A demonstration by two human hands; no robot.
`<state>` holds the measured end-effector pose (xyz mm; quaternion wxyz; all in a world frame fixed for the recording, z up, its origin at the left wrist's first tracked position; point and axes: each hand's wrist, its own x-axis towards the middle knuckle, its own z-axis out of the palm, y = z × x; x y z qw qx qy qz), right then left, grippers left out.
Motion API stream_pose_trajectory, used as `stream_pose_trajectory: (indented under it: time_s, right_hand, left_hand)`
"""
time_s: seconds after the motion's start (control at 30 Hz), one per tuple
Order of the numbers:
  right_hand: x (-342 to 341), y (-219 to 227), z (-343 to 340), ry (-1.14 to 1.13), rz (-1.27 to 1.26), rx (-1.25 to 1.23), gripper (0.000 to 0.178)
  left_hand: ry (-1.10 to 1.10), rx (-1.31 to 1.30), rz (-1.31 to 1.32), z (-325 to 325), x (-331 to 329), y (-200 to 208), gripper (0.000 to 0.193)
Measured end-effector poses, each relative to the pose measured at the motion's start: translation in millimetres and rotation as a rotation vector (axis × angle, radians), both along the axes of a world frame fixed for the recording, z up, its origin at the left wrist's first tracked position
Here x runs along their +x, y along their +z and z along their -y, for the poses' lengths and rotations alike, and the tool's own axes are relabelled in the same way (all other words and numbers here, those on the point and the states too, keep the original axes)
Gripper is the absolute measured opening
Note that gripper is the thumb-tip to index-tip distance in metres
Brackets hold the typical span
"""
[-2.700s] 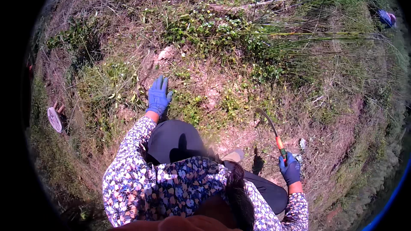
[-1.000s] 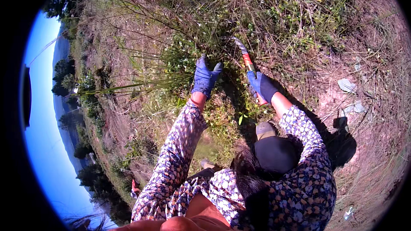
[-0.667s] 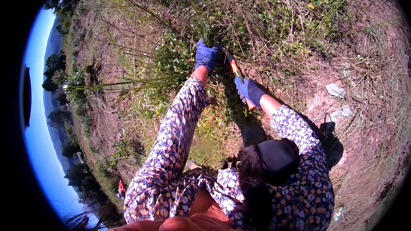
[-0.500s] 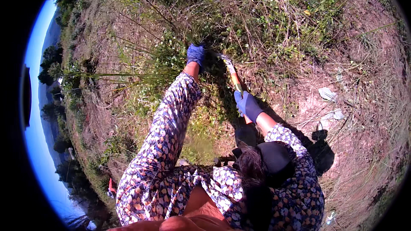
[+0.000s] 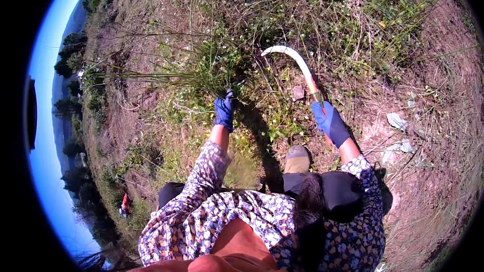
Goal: The person uses a sickle to cut tall grass and weeds along a riverbank. They repeatedly gather clumps of vegetation with their left hand and swing the sickle with their right hand to sever the stems near the ground, then drop the cut material to the side.
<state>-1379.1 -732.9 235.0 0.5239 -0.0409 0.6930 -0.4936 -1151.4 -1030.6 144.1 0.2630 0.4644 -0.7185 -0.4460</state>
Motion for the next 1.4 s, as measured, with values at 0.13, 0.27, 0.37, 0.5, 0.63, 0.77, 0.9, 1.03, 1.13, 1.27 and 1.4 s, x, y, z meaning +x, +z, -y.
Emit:
stream_pose_trajectory:
  time_s: [0.13, 0.27, 0.37, 0.5, 0.63, 0.77, 0.9, 1.03, 1.13, 1.27, 1.4]
  right_hand:
    - [-8.7, -22.8, 83.9, 0.058, -0.179, -0.079, 0.035]
    - [-9.9, -19.4, 141.2, 0.314, -0.127, -0.065, 0.032]
    - [-6.4, -43.8, 135.5, 0.230, -0.025, -0.079, 0.029]
    - [17.3, -34.7, 134.7, 0.477, -0.335, 0.033, 0.034]
    - [-22.9, -66.9, 129.3, 0.472, -0.513, 0.169, 0.049]
    - [-13.4, -56.5, 162.1, 0.585, -0.561, 0.193, 0.053]
    - [7.3, -29.9, 140.6, 0.514, -0.457, 0.183, 0.047]
    - [38.7, -31.3, 27.8, 0.448, -0.240, 0.228, 0.038]
    - [46.0, 2.0, -27.0, 0.275, -0.173, 0.265, 0.031]
    - [33.7, -10.6, -29.6, 0.036, -0.365, 0.183, 0.032]
    - [1.2, 14.5, 22.1, -0.039, -0.349, 0.077, 0.029]
  left_hand:
    - [0.029, 0.270, 0.047, 24.4, -2.5, 30.1, 0.031]
    - [0.041, 0.186, -0.038, 13.8, -28.0, 33.5, 0.025]
    - [0.002, -0.064, -0.012, 21.7, -63.6, 25.2, 0.032]
    - [0.161, -0.203, -0.089, 62.6, -92.5, 19.6, 0.082]
    - [0.075, 0.011, 0.015, 44.2, -172.4, 19.2, 0.093]
    - [0.066, 0.091, 0.128, 74.8, -165.2, 22.6, 0.073]
    - [0.044, -0.060, 0.399, 98.9, -164.1, 25.0, 0.054]
    - [0.069, -0.110, 0.362, 107.1, -117.4, 14.1, 0.047]
    - [-0.060, 0.234, 0.093, 69.4, -106.7, 14.7, 0.033]
    - [-0.145, 0.328, 0.015, -38.4, -67.8, 27.2, 0.036]
    - [0.017, 0.464, 0.114, -44.5, 6.5, 3.5, 0.042]
